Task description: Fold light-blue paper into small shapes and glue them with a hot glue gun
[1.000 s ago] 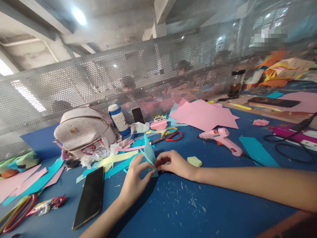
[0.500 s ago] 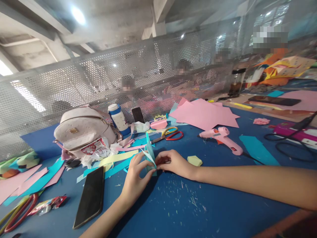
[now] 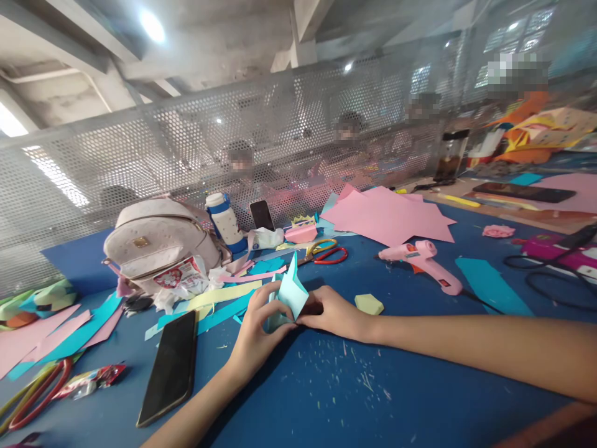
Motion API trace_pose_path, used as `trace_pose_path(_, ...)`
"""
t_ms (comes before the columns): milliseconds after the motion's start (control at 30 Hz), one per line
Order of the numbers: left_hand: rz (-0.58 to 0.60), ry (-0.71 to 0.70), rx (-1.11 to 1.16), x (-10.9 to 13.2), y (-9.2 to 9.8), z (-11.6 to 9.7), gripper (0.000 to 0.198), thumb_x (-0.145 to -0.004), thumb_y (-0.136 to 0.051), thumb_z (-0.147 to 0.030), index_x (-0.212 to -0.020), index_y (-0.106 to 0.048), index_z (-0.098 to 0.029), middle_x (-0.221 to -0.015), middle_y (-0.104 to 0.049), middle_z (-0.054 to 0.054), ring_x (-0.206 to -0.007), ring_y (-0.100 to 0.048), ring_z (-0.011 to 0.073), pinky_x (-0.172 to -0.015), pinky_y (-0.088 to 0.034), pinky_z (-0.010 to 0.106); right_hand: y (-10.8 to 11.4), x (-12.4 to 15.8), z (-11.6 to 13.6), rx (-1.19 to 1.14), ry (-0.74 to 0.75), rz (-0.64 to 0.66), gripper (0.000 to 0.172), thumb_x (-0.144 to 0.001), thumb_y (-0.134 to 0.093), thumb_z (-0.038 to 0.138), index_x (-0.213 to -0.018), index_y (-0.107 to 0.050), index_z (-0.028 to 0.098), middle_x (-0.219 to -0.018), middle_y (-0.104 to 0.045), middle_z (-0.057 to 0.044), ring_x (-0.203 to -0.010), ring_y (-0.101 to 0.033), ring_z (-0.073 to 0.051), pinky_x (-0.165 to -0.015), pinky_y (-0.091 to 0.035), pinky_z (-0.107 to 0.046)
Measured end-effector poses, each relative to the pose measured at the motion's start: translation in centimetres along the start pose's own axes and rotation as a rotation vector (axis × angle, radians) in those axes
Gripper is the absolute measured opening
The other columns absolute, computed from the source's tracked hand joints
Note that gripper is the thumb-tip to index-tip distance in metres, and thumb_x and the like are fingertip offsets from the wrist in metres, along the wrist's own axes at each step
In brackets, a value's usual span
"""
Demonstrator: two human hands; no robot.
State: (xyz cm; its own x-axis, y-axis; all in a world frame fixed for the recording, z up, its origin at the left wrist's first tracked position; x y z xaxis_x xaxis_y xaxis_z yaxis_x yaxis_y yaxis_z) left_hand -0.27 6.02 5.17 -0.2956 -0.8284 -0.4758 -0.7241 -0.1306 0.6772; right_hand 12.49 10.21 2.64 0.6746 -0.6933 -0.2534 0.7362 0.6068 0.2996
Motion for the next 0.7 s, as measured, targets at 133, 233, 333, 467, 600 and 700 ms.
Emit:
trace_pose_path(133, -0.003, -0.001, -0.002, 0.1, 0.0, 0.0, 0.007, -0.081, -0.070, -0.021, -0.080, -0.064, -0.023, -0.132, -0.052, 0.005, -0.124, -0.048, 0.0270, -0.105, -0.037, 0.044, -0.2, 0.2, 0.9, 0.025, 0.015, 0.002, 0.010, -0.077, -0.062, 0.022, -0.078, -0.070, 0.016, -0.074, -0.069, -0.001, -0.069, -0.062, -0.016, -0.063, -0.047, -0.024)
trace_pose_path(233, -0.014, -0.006, -0.015, 0.0, 0.2, -0.3, 0.006, -0.083, -0.068, -0.022, -0.080, -0.063, -0.023, -0.133, -0.052, 0.005, -0.124, -0.048, 0.0273, -0.104, -0.039, 0.044, -0.2, 0.2, 1.0, 0.002, -0.014, -0.022, 0.013, -0.078, -0.064, 0.027, -0.075, -0.068, 0.015, -0.067, -0.066, 0.000, -0.062, -0.059, -0.014, -0.057, -0.044, -0.023)
trace_pose_path(333, -0.031, -0.024, -0.025, -0.2, 0.4, -0.5, 0.009, -0.083, -0.069, -0.025, -0.088, -0.062, -0.024, -0.133, -0.052, 0.007, -0.126, -0.047, 0.0285, -0.105, -0.038, 0.047, -0.1, 0.1, 0.6, -0.042, -0.057, -0.047, 0.021, -0.080, -0.065, 0.035, -0.076, -0.067, 0.014, -0.068, -0.067, -0.001, -0.063, -0.060, -0.015, -0.057, -0.045, -0.023)
trace_pose_path(467, -0.069, -0.052, -0.016, -0.3, 0.6, -0.2, 0.032, -0.083, -0.070, -0.028, -0.111, -0.056, -0.027, -0.137, -0.050, 0.010, -0.132, -0.042, 0.0300, -0.108, -0.035, 0.051, 0.0, -0.1, 0.1, -0.071, -0.091, -0.046, 0.026, -0.082, -0.064, 0.040, -0.080, -0.070, 0.015, -0.072, -0.070, -0.003, -0.068, -0.064, -0.017, -0.064, -0.048, -0.026)
trace_pose_path(600, -0.085, -0.063, -0.045, -0.4, 0.5, 0.1, 0.055, -0.082, -0.071, -0.030, -0.130, -0.045, -0.030, -0.140, -0.046, 0.010, -0.135, -0.038, 0.0295, -0.110, -0.033, 0.051, -0.1, -0.3, -0.1, -0.081, -0.089, -0.054, 0.023, -0.081, -0.065, 0.037, -0.075, -0.068, 0.015, -0.069, -0.070, -0.003, -0.065, -0.065, -0.017, -0.063, -0.049, -0.026)
trace_pose_path(700, -0.077, -0.099, -0.097, -0.4, 0.5, -0.2, 0.060, -0.083, -0.070, -0.029, -0.135, -0.039, -0.030, -0.141, -0.044, 0.011, -0.136, -0.038, 0.0293, -0.111, -0.033, 0.050, -0.1, -0.4, -0.3, -0.083, -0.085, -0.088, 0.019, -0.079, -0.066, 0.034, -0.073, -0.065, 0.016, -0.066, -0.068, -0.002, -0.063, -0.064, -0.017, -0.060, -0.049, -0.026)
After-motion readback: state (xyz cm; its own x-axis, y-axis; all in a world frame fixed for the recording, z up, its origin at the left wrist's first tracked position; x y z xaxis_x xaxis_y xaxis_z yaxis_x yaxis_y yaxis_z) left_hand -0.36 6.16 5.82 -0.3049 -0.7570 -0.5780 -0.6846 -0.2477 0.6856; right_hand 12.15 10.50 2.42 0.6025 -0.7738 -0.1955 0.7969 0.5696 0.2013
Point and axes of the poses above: each hand's wrist, its own x-axis away from the middle knuckle, its own y-axis out of the back of the hand, z = x × y, the point moved 7 cm from there along -x, towards the middle knuckle
